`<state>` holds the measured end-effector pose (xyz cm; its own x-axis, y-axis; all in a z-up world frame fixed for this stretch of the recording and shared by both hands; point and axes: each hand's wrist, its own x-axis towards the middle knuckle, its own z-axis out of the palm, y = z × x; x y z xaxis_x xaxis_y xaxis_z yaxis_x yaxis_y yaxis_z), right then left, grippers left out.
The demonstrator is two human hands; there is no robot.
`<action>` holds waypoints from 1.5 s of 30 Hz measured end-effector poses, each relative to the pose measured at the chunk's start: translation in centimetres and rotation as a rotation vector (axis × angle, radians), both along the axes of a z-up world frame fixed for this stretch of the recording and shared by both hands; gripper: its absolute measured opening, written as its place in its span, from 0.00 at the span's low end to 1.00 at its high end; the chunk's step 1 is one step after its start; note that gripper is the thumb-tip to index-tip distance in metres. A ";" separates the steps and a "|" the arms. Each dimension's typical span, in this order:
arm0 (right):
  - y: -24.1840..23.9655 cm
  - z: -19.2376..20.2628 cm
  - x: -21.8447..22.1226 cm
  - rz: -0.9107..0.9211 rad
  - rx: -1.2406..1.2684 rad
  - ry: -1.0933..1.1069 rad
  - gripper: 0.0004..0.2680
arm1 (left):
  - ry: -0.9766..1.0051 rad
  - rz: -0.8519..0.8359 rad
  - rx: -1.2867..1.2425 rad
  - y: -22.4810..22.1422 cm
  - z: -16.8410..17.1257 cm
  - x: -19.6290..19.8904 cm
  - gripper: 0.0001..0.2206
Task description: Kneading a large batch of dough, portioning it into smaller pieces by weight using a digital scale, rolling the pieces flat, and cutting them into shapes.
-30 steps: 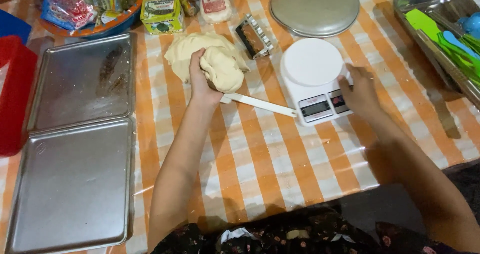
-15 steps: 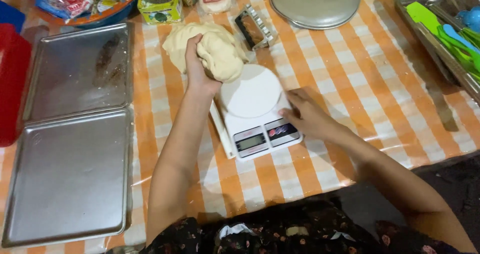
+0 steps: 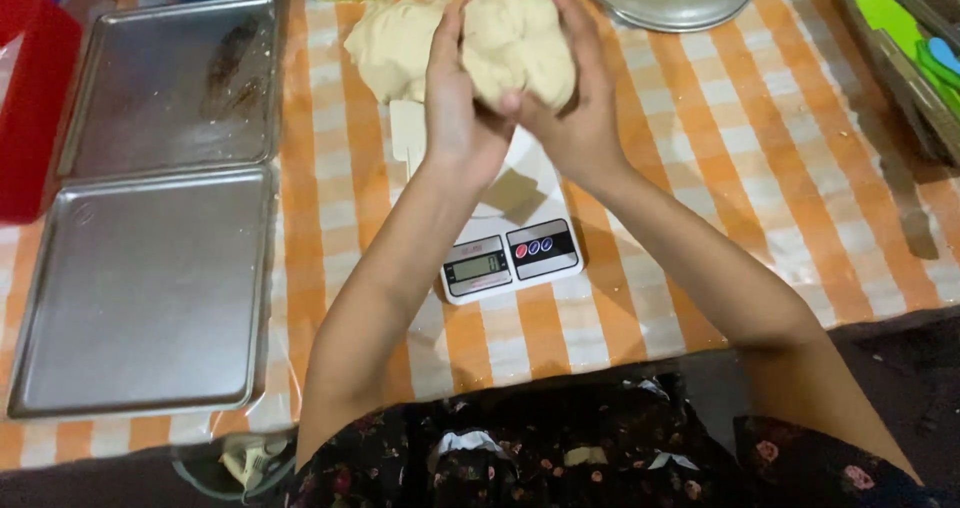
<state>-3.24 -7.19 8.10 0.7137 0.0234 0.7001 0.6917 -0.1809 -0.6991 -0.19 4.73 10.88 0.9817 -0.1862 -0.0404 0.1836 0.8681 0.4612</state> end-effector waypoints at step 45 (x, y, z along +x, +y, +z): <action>0.0 -7.3 0.8 0.143 -0.484 0.018 0.24 | -0.716 0.319 1.920 10.6 -8.5 -5.1 0.18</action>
<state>-2.46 -7.18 0.83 0.6912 0.4407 0.5727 0.7221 -0.3911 -0.5706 -5.31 15.30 2.37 0.8909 -0.2402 0.3855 -0.4256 -0.7379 0.5237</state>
